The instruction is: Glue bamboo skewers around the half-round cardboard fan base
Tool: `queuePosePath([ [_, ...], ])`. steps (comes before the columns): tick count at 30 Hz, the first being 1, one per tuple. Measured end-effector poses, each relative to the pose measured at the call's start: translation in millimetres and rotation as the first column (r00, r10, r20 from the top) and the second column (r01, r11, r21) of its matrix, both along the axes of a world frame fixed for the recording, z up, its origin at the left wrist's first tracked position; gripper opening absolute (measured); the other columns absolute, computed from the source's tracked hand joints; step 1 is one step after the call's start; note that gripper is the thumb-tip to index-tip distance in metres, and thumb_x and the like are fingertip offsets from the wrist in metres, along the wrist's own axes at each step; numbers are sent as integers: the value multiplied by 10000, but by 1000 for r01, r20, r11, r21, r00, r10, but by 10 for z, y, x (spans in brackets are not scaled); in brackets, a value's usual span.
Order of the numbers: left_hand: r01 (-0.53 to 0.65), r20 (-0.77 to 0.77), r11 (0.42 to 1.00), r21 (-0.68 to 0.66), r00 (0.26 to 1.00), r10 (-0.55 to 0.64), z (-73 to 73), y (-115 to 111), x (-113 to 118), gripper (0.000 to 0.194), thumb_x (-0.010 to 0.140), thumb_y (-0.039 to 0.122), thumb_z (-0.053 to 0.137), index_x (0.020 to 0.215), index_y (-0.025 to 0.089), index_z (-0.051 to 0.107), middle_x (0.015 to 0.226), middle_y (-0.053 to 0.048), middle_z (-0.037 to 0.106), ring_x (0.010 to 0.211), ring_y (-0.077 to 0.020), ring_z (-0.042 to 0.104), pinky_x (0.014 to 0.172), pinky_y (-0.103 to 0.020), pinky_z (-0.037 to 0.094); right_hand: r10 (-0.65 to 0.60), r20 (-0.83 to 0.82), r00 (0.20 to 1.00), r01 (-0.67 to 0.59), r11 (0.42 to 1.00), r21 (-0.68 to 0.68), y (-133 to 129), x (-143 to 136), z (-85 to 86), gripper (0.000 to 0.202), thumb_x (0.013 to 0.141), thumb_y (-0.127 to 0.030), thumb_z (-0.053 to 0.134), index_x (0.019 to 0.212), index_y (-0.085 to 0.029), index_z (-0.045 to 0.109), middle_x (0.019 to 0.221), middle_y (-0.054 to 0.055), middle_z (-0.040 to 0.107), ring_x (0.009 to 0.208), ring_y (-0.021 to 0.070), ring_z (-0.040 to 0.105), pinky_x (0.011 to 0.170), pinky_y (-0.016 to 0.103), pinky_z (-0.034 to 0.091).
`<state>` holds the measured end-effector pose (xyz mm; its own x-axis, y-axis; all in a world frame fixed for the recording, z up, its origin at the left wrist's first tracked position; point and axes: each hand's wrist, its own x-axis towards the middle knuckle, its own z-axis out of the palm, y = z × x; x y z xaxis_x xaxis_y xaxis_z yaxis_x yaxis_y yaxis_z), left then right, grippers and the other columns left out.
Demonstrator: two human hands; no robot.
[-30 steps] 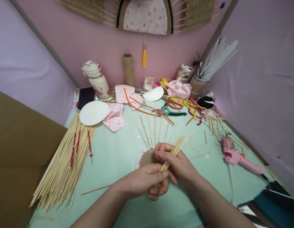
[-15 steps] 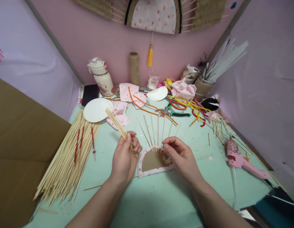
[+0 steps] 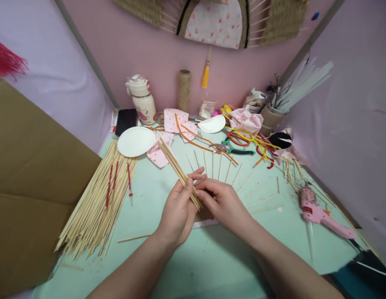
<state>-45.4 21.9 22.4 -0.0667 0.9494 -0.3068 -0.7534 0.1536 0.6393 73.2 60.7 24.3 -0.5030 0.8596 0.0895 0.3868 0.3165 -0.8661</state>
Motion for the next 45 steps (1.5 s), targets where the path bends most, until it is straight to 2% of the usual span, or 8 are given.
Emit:
queuePosePath([
  [8, -201, -69, 973, -114, 979, 194, -63, 31, -169, 170, 931, 311, 639, 852, 161, 636, 988, -75, 699, 946, -176, 657, 833, -322, 551, -173, 21, 985, 171, 982, 80, 1, 111, -47, 222, 943, -294, 538, 783, -215, 668, 767, 23, 702, 696, 164, 622, 677, 286, 461],
  [12, -251, -110, 962, -112, 965, 239, -63, 103, -329, 178, 935, 265, 625, 803, 173, 547, 638, 52, 482, 546, -65, 456, 615, -204, 497, -205, 159, 966, 184, 973, 137, 56, 212, -137, 179, 927, -277, 541, 820, -214, 669, 799, 29, 714, 726, 180, 642, 681, 298, 462],
  [18, -175, -139, 972, -154, 978, 155, -140, 135, -483, 144, 904, 242, 656, 844, 157, 558, 628, 60, 447, 468, -36, 348, 401, -121, 271, -142, 370, 918, 62, 973, 220, -64, 155, -278, 188, 950, -244, 507, 865, -203, 670, 812, 46, 723, 723, 193, 657, 654, 306, 452],
  [24, -232, -159, 953, -194, 966, 203, -188, 308, -643, 94, 935, 129, 564, 851, 123, 606, 1186, -136, 656, 877, -159, 708, 694, -237, 583, -132, 424, 896, 4, 958, 288, -122, 157, -306, 208, 969, -206, 480, 847, -197, 648, 789, 43, 692, 686, 181, 644, 619, 295, 441],
  [30, -371, -77, 905, -209, 929, 363, -119, 389, -694, 136, 966, 94, 501, 952, 151, 624, 1136, -67, 643, 1068, -219, 712, 902, -327, 592, -134, 455, 881, -7, 956, 295, -88, 169, -326, 204, 979, -206, 487, 842, -191, 637, 775, 41, 665, 697, 185, 634, 623, 292, 442],
  [34, -394, -150, 905, -157, 916, 373, -70, 290, -688, 159, 970, 109, 495, 972, 160, 646, 1274, -67, 609, 1094, -233, 705, 823, -283, 605, -134, 463, 876, -7, 957, 291, -69, 140, -352, 200, 979, -191, 486, 846, -191, 634, 786, 41, 663, 709, 185, 631, 636, 292, 441],
  [39, -372, -238, 911, -179, 915, 326, -13, 176, -574, 174, 961, 150, 514, 1038, 161, 669, 1395, -100, 576, 1007, -214, 725, 662, -225, 583, -138, 466, 874, -9, 954, 300, -42, 80, -386, 171, 968, -188, 510, 840, -197, 624, 801, 40, 662, 729, 183, 622, 660, 292, 437],
  [45, -227, -249, 949, -221, 953, 170, -57, 134, -493, 109, 880, 197, 637, 804, 119, 642, 1007, -95, 687, 578, -76, 573, 482, -182, 425, -148, 462, 874, -15, 944, 330, -33, 69, -359, 127, 967, -209, 553, 871, -193, 634, 818, 43, 637, 781, 197, 609, 697, 303, 450],
])
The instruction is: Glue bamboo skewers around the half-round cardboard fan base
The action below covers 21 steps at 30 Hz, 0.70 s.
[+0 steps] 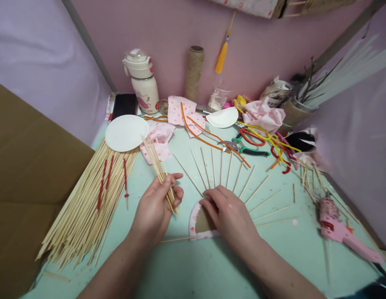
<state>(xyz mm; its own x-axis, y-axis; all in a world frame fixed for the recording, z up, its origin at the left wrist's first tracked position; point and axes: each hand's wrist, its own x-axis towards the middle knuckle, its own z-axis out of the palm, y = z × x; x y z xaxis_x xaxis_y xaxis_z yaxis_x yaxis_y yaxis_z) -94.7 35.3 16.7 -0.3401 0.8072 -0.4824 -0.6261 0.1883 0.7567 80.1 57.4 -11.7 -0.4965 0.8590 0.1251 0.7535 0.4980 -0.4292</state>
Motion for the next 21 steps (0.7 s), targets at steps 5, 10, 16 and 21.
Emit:
queuePosePath([
  [5, 157, -10, 987, -18, 988, -157, -82, -45, 6, 151, 883, 261, 642, 808, 129, 636, 677, -7, 564, 486, -46, 372, 467, -170, 303, -6, -35, 999, 10, 996, 90, 7, 115, 73, 185, 1001, -240, 501, 925, -189, 663, 850, 62, 627, 807, 208, 585, 709, 324, 468],
  [10, 182, -39, 977, -108, 982, -187, -32, -31, 41, 160, 920, 258, 577, 814, 139, 584, 603, 24, 490, 498, -66, 369, 476, -178, 270, -6, -79, 997, 18, 988, 155, 51, 225, 136, 207, 999, -222, 494, 943, -169, 686, 856, 76, 628, 798, 208, 564, 704, 342, 476],
  [16, 255, -29, 954, -156, 965, -262, -9, -27, 67, 191, 901, 320, 599, 919, 130, 614, 569, 22, 509, 494, -79, 357, 484, -197, 249, 53, -67, 996, -47, 995, 82, 93, 222, 135, 215, 994, -205, 502, 930, -184, 705, 882, 81, 621, 828, 210, 556, 726, 342, 480],
  [21, 293, -38, 947, -133, 953, -300, -65, -51, 72, 424, 831, 417, 666, 1092, 83, 649, 523, 31, 497, 487, -80, 317, 483, -204, 234, 30, 3, 1000, -30, 996, 88, 111, 127, 36, 216, 977, -149, 506, 1066, -181, 701, 967, 97, 600, 876, 228, 505, 748, 353, 462],
])
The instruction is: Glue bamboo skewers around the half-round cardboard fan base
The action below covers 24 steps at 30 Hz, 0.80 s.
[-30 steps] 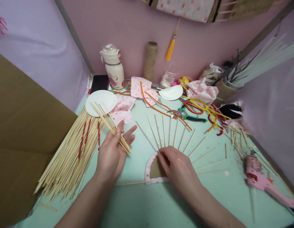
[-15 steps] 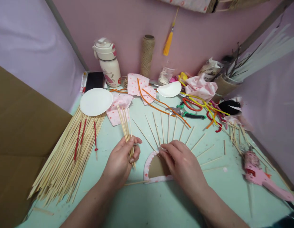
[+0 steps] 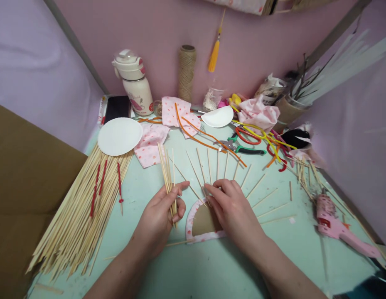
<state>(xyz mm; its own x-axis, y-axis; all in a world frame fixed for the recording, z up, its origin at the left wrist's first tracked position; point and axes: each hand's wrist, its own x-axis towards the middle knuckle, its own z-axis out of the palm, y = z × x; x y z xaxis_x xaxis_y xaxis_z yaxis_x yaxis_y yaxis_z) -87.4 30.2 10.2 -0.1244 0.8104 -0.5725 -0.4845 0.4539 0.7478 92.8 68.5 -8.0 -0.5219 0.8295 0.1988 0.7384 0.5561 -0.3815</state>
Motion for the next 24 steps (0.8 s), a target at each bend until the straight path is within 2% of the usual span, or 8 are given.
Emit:
queuePosePath([
  [5, -21, 6, 1000, -9, 1000, 21, -29, -16, 24, 454, 789, 437, 717, 1077, 90, 667, 577, 27, 516, 500, -71, 349, 481, -197, 246, -16, 56, 998, 16, 1000, 1, 8, -54, -105, 219, 945, -112, 552, 1107, -170, 687, 939, 82, 547, 857, 225, 446, 734, 341, 432],
  [11, -63, 9, 998, 18, 998, 63, -52, -21, 31, 330, 762, 404, 740, 885, 115, 636, 810, -48, 641, 505, -52, 396, 462, -205, 238, -5, 68, 998, 5, 1000, 6, 19, -88, -139, 157, 931, -102, 578, 1030, -155, 687, 918, 75, 541, 846, 220, 434, 726, 331, 420],
  [17, -34, -4, 999, 14, 999, 34, -36, -17, 34, 431, 791, 418, 708, 1051, 77, 662, 558, 29, 503, 499, -84, 370, 476, -210, 237, -6, 41, 999, 6, 1000, 20, 27, -103, -146, 163, 923, -95, 587, 1013, -177, 696, 900, 67, 561, 829, 213, 448, 724, 333, 427],
  [24, -34, 3, 999, 20, 999, 34, -22, 2, 42, 531, 735, 450, 757, 1083, 57, 672, 526, 26, 501, 498, -84, 358, 472, -211, 212, 18, 36, 999, -19, 999, 27, 29, -109, -130, 183, 940, -104, 573, 1038, -186, 704, 890, 68, 591, 818, 213, 464, 721, 336, 439],
])
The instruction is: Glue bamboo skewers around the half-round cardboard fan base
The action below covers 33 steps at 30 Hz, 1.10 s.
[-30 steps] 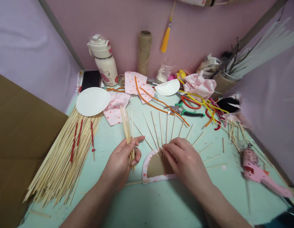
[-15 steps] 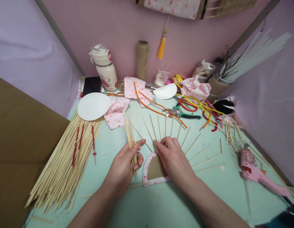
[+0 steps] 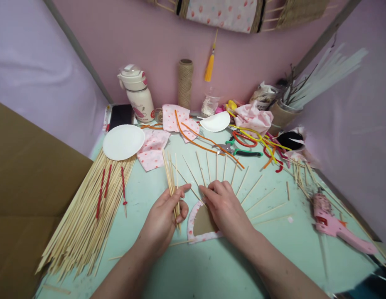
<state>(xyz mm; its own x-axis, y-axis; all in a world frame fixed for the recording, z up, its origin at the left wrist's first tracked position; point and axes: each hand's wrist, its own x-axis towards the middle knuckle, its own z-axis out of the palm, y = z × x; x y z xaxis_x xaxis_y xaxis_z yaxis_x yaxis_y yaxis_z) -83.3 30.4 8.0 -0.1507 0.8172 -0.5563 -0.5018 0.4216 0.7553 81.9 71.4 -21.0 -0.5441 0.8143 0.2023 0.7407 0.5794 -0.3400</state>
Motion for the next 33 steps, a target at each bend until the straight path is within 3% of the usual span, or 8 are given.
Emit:
queuePosePath([
  [7, 25, 9, 1000, -5, 1000, -25, -9, 0, -2, 579, 749, 471, 744, 1138, 49, 670, 490, 27, 495, 483, -82, 325, 481, -219, 206, 6, 11, 1000, -6, 1000, -7, 5, -3, -6, 180, 936, -114, 593, 1059, -180, 706, 917, 71, 606, 835, 221, 461, 735, 349, 446],
  [16, -4, 8, 1000, 6, 1000, 4, -32, -25, -9, 513, 748, 441, 765, 1086, 62, 692, 571, 7, 534, 520, -87, 391, 483, -217, 223, -12, -11, 1000, 12, 1000, -25, -12, 1, -2, 207, 926, -108, 597, 1088, -179, 705, 919, 78, 594, 843, 223, 468, 732, 345, 446],
  [23, 25, 4, 1000, -6, 1000, -25, -12, -13, -7, 619, 740, 475, 763, 1172, 43, 666, 504, 28, 491, 502, -87, 343, 492, -214, 229, -6, -27, 1000, 6, 1000, -17, -17, 1, -3, 279, 956, -109, 546, 1131, -235, 723, 898, 70, 565, 828, 204, 451, 723, 324, 435],
  [33, 26, 0, 1000, -2, 1000, -26, -13, -22, -12, 529, 771, 456, 740, 1130, 70, 693, 526, 23, 497, 495, -82, 333, 494, -217, 233, -1, -3, 1000, 1, 999, -35, -19, -8, 38, 221, 960, -136, 556, 1083, -217, 720, 903, 72, 577, 835, 209, 450, 739, 323, 430],
])
